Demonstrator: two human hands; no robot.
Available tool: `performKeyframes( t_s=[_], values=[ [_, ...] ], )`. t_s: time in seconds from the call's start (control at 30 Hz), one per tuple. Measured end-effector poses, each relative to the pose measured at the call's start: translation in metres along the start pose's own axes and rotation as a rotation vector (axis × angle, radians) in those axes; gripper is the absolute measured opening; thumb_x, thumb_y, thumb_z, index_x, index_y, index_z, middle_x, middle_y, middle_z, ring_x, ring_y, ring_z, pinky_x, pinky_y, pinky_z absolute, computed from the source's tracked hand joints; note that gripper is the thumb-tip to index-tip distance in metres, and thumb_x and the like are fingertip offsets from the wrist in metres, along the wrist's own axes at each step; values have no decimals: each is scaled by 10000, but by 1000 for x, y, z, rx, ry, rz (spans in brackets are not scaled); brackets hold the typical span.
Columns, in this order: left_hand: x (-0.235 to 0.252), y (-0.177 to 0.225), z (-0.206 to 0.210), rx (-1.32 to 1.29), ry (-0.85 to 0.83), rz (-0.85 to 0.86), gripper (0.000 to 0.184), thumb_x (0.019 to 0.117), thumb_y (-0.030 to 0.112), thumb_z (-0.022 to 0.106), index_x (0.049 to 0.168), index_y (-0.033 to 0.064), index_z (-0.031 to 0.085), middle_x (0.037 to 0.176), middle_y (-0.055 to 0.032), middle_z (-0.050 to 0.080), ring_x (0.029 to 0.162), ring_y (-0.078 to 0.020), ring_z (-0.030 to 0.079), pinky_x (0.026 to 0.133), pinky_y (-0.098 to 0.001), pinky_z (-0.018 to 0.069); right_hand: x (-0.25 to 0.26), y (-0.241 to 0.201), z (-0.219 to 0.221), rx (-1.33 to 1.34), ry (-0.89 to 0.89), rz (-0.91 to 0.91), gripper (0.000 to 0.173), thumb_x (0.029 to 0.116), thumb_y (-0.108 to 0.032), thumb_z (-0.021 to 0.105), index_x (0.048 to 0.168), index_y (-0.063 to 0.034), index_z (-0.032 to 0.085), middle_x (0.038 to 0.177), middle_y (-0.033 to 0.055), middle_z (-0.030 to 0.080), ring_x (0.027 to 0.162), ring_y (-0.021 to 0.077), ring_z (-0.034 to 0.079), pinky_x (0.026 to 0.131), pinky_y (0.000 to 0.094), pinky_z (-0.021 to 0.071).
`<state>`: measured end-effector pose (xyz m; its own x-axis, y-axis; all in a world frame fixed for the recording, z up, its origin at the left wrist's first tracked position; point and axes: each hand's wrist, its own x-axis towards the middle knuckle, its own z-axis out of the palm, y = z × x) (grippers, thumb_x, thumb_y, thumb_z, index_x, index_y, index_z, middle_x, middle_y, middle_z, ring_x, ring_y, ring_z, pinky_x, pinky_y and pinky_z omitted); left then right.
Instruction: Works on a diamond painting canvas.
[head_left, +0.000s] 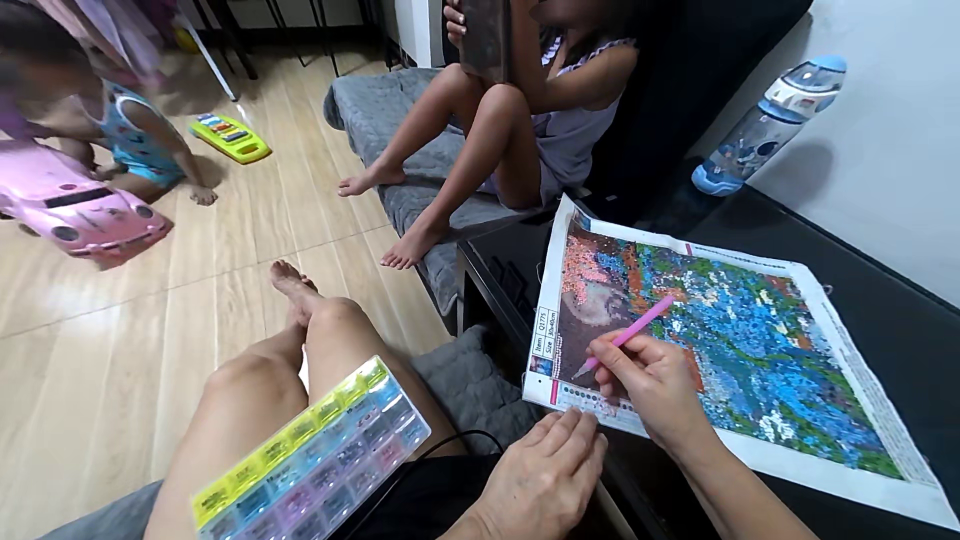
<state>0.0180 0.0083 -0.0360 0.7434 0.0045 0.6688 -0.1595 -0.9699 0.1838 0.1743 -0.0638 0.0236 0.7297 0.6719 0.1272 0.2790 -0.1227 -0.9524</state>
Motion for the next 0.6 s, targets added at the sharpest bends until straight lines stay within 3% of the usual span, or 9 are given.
performKeyframes(
  t_s=[0.17, 0.6],
  values=[
    [0, 2, 0, -46, 7, 1, 273, 954, -24, 514, 1088, 26, 747, 1169, -119, 744, 1102, -229, 711, 1014, -304, 517, 8, 2, 6, -57, 130, -129, 97, 973, -75, 639, 940, -22, 713, 766, -44, 685, 582, -31, 609, 539, 133, 535],
    [0, 7, -1, -74, -10, 25, 263, 967, -16, 511, 1087, 26, 742, 1157, -121, 745, 1096, -230, 712, 1009, -307, 519, 11, 10, 10, -115, 131, -206, 109, 966, -81, 656, 951, -1, 728, 822, -14, 690, 597, -40, 591, 551, 120, 518]
  ],
)
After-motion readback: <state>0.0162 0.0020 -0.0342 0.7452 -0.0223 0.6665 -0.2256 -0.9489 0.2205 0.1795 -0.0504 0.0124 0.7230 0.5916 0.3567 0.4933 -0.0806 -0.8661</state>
